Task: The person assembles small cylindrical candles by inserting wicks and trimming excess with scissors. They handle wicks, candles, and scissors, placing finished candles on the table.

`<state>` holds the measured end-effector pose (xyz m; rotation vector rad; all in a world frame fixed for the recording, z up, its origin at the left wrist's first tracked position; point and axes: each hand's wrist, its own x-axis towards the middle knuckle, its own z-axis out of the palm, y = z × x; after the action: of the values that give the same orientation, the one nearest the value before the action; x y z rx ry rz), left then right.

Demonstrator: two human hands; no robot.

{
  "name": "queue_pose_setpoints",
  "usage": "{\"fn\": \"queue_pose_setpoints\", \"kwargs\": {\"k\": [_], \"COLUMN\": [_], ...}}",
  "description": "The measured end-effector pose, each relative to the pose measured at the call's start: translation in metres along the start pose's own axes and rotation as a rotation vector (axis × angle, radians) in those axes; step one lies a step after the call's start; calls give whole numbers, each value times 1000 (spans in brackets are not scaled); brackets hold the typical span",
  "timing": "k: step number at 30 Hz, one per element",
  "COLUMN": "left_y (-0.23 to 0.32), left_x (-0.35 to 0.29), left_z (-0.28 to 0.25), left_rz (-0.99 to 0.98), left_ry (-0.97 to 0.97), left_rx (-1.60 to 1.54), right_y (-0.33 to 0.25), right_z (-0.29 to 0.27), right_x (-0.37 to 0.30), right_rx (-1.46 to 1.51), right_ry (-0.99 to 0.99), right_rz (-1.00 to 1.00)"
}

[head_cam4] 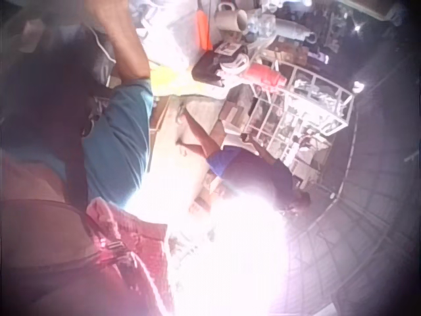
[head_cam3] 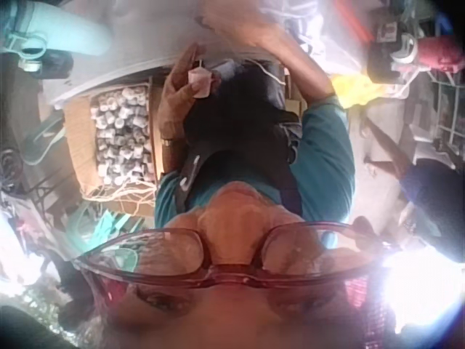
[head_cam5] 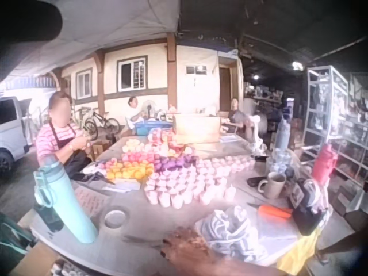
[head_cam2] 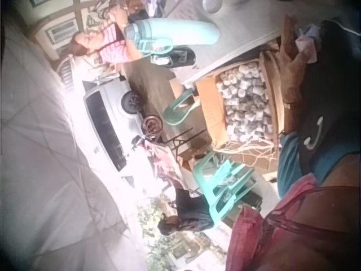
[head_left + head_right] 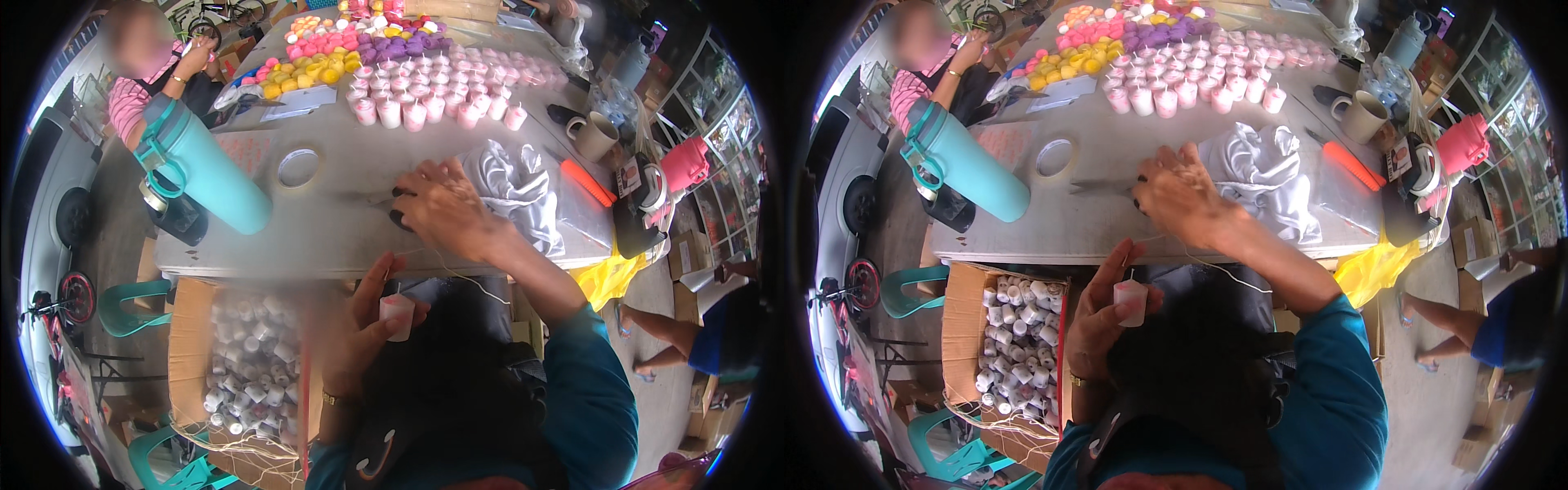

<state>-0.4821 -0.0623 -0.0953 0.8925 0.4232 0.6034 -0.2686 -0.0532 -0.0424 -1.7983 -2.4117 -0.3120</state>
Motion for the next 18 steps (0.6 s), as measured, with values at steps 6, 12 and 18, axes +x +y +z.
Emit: {"fn": "queue_pose_setpoints", "kwargs": {"k": [6,12,18], "left_y": [-4,-7,-12], "left_x": [8,2,-1], "left_z": [-19,-21,-16], "left_rz": [5,-11,-24], "left_ry": [-116,-138,33], "left_rx": [-49,-250,62], "right_y": [-38,-19,37], "right_z": [-27,-14,8], "right_x": [-20,1,89], "right_rx": [710,900,338], "right_ry": [-35,-74,252], "right_rz": [-399,-359,57]}}
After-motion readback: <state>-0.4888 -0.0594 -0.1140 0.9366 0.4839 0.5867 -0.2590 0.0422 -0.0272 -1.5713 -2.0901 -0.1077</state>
